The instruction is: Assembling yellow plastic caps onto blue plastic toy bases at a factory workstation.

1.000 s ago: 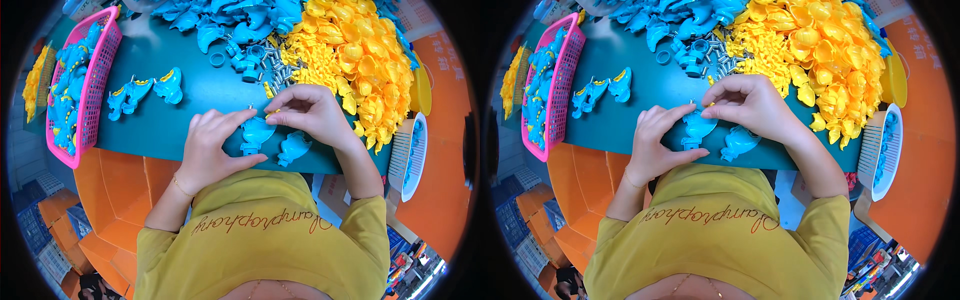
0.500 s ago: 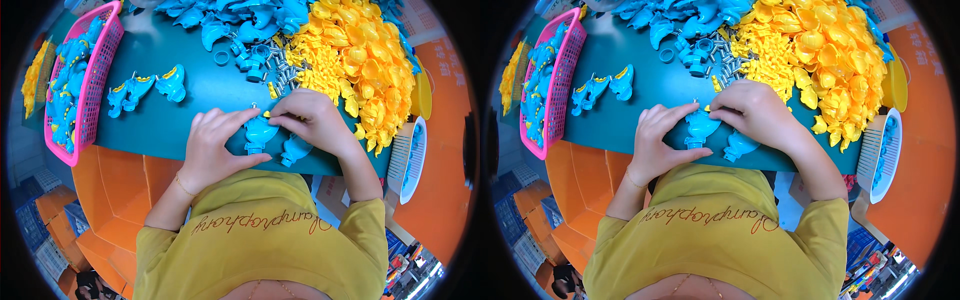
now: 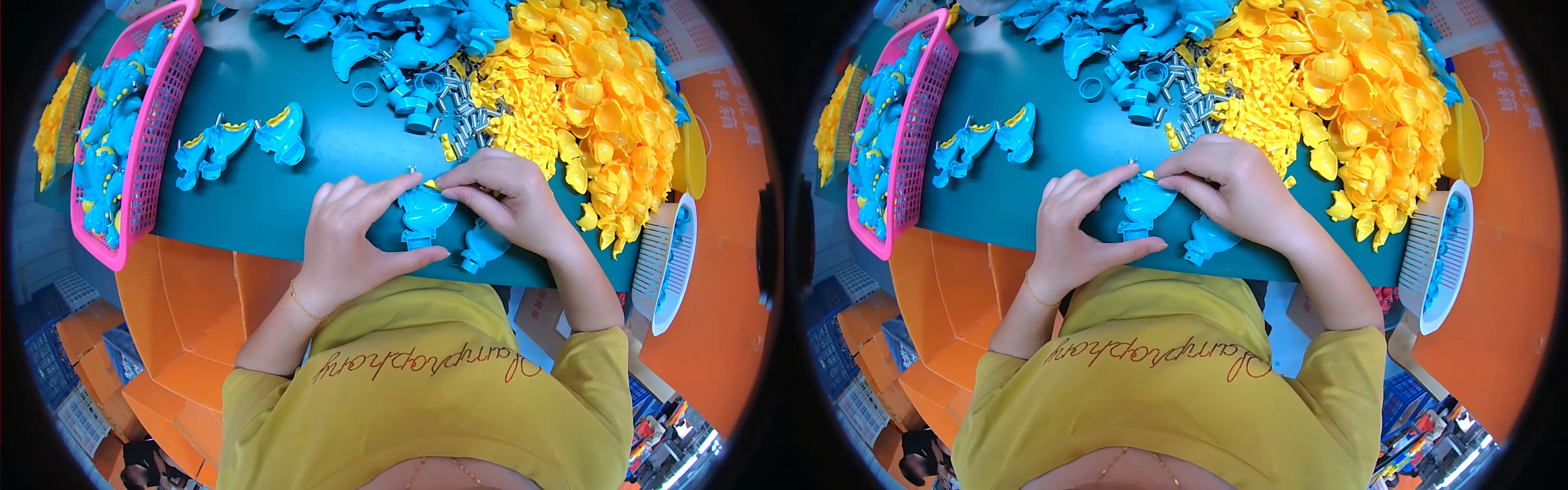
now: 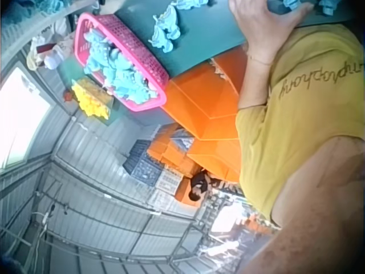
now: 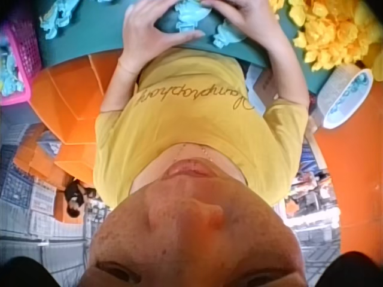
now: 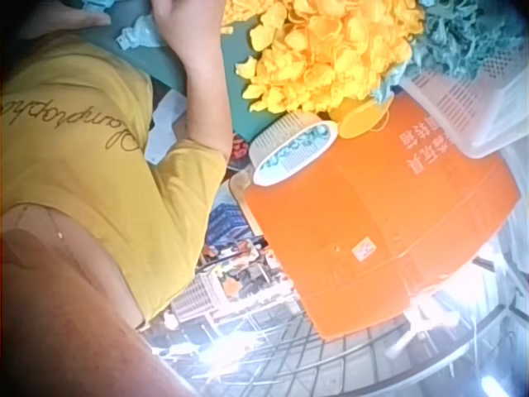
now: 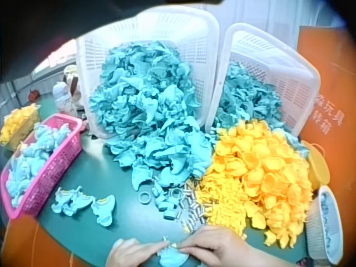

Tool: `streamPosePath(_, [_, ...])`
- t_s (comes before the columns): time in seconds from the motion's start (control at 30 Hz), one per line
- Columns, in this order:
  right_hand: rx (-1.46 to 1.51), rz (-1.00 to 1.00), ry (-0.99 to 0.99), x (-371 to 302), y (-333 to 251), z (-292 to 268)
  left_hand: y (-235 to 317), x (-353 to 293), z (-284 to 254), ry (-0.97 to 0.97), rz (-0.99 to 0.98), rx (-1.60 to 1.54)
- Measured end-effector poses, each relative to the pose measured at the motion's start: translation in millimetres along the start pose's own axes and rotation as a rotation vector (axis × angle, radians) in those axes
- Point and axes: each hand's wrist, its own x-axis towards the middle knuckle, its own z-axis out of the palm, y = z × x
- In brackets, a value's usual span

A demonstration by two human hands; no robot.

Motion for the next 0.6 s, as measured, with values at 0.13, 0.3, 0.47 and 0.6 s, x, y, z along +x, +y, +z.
streamPosePath(0.13, [0.034,0.006,0.024,0.2,-0.4,0.8,0.1,-0.7,-2.5,-0.039,-0.029,0.019])
streamPosePath(0.3, [0.035,-0.009,0.014,0.7,1.9,1.9,-1.1,-0.8,1.0,0.019,-0.014,-0.014])
streamPosePath(0.47, [-0.134,-0.14,0.029,1.2,4.8,5.4,-1.6,0.8,0.1,-0.029,-0.008,0.009])
streamPosePath(0.6, [-0.22,-0.221,-0.024,-3.8,-1.9,4.1,-0.6,0.4,3.9,0.021,0.03,0.019])
